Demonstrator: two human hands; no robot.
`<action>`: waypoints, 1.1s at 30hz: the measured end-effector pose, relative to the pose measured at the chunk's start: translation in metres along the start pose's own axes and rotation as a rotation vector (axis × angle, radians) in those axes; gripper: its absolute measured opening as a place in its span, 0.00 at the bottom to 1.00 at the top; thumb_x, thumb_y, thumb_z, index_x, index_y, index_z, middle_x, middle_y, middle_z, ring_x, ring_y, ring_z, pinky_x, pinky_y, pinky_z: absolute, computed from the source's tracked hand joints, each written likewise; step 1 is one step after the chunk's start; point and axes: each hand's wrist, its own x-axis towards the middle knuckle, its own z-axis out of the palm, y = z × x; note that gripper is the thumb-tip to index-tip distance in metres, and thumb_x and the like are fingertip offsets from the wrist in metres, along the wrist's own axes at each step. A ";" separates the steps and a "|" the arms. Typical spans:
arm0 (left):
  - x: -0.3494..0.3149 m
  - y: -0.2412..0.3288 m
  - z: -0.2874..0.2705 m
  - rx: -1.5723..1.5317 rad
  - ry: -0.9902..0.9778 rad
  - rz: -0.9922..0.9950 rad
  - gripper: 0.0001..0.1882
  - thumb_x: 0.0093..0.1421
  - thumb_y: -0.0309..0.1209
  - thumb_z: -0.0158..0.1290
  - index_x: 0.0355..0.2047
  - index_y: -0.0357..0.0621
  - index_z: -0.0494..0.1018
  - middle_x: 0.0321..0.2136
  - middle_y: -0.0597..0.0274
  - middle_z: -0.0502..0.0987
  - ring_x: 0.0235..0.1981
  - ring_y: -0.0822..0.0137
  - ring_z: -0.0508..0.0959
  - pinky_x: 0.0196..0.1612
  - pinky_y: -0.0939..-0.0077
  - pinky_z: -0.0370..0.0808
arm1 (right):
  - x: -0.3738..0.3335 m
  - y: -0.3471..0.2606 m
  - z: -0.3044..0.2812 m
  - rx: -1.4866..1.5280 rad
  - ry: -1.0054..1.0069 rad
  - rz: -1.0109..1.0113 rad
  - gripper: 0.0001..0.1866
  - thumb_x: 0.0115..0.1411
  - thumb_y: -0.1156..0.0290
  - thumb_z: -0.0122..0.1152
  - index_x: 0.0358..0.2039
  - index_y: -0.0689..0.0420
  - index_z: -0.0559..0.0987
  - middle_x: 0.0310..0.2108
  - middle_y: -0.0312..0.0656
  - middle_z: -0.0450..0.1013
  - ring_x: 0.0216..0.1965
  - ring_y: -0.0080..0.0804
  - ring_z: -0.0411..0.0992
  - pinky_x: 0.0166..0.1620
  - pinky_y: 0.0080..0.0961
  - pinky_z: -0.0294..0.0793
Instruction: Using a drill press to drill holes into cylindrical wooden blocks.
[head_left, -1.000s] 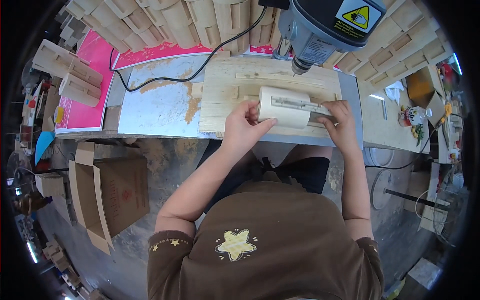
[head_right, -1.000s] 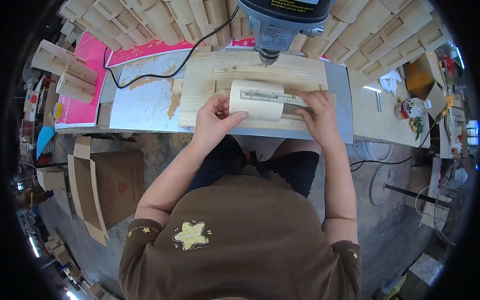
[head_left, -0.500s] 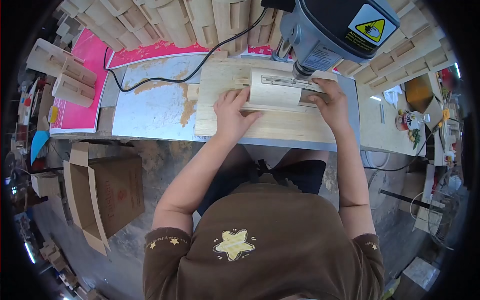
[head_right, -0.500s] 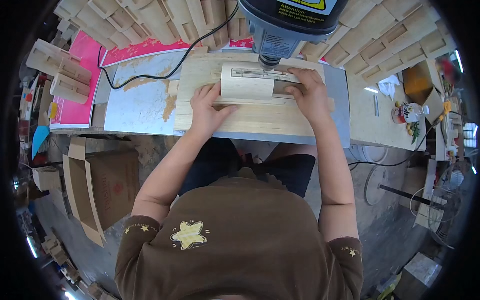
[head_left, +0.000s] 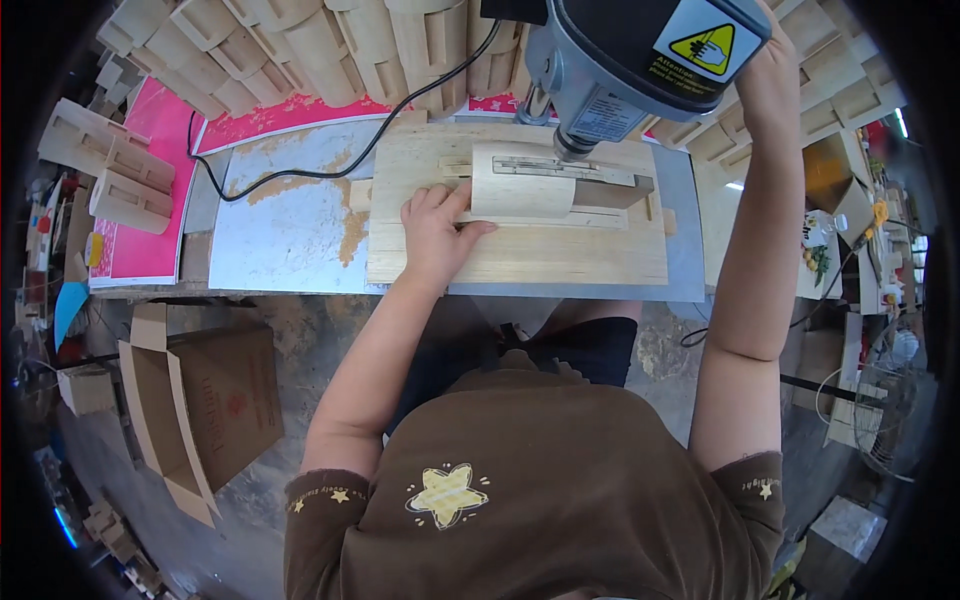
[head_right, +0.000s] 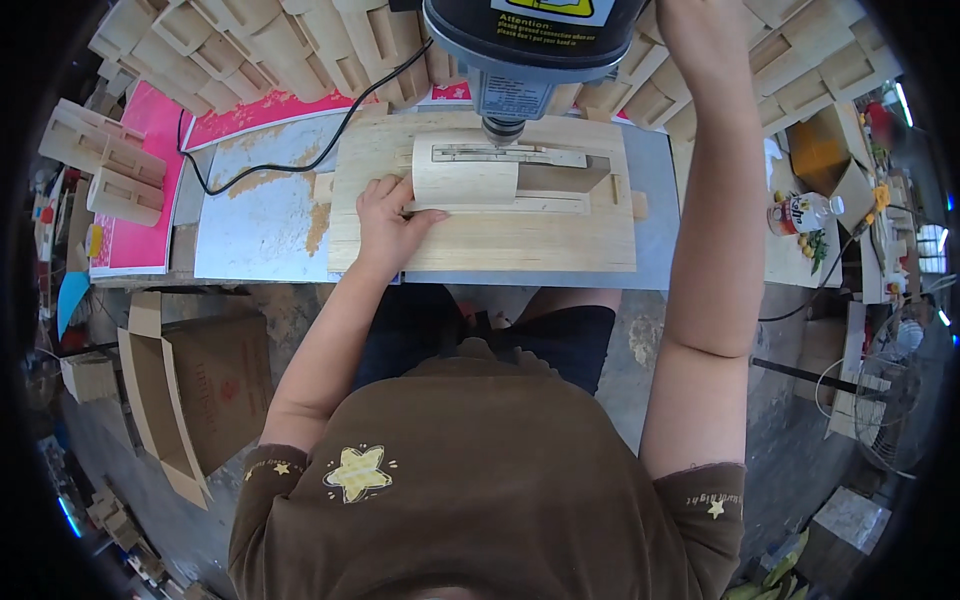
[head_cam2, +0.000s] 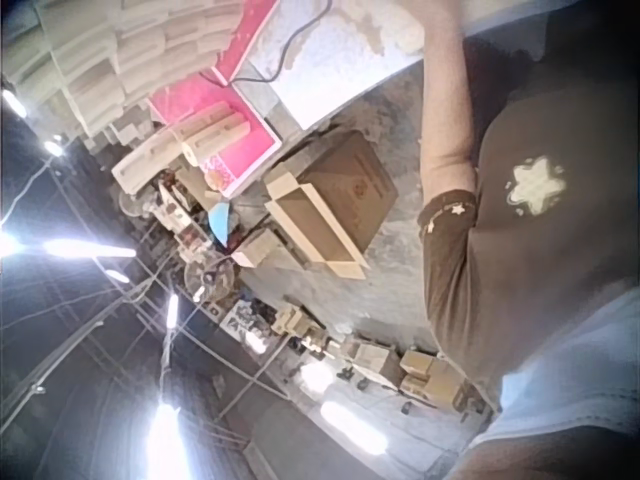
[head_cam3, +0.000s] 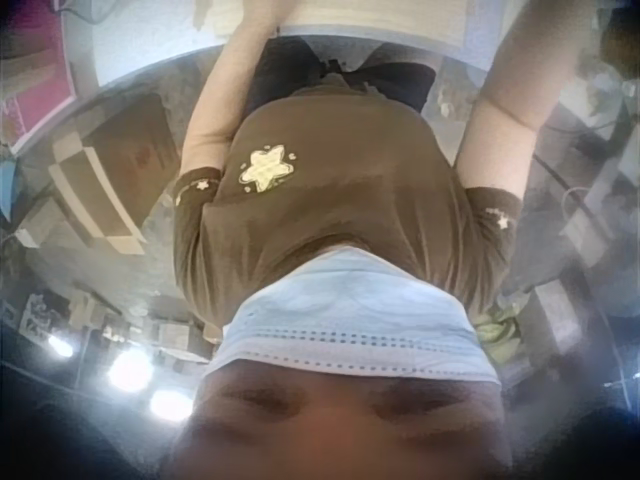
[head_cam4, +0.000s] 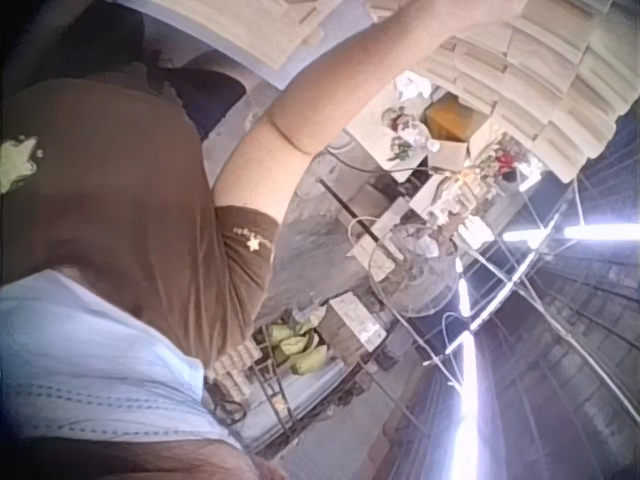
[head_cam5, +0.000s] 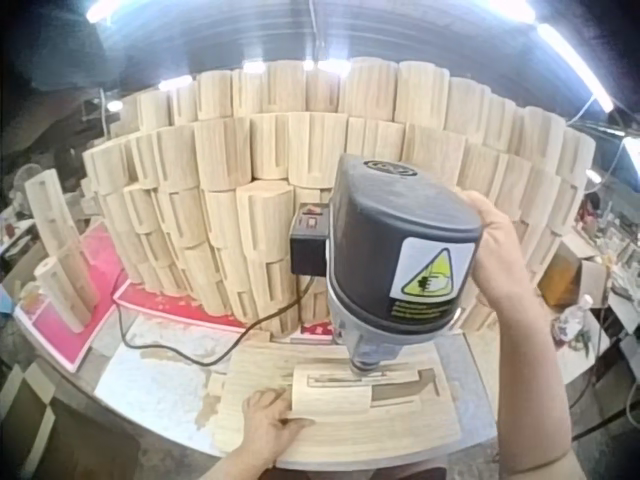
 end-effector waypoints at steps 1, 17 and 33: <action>0.001 0.001 0.001 -0.009 0.000 0.004 0.30 0.36 0.37 0.67 0.44 0.51 0.76 0.27 0.67 0.71 0.37 0.61 0.69 0.45 0.63 0.60 | -0.002 -0.013 0.012 -0.016 0.022 -0.052 0.16 0.63 0.63 0.48 0.37 0.65 0.76 0.31 0.39 0.75 0.35 0.21 0.69 0.38 0.18 0.67; 0.002 0.003 0.002 0.004 0.003 0.028 0.29 0.36 0.37 0.66 0.43 0.50 0.75 0.27 0.67 0.70 0.35 0.61 0.69 0.43 0.64 0.60 | -0.162 -0.022 -0.012 -0.368 0.013 0.012 0.10 0.59 0.75 0.51 0.39 0.63 0.77 0.28 0.44 0.72 0.29 0.33 0.69 0.36 0.26 0.66; 0.001 0.002 0.002 0.006 -0.021 0.001 0.30 0.35 0.37 0.67 0.44 0.50 0.75 0.27 0.67 0.70 0.36 0.61 0.70 0.45 0.64 0.60 | -0.145 -0.001 -0.016 -0.317 0.124 -0.251 0.09 0.59 0.76 0.50 0.37 0.63 0.76 0.22 0.41 0.71 0.27 0.32 0.68 0.36 0.28 0.66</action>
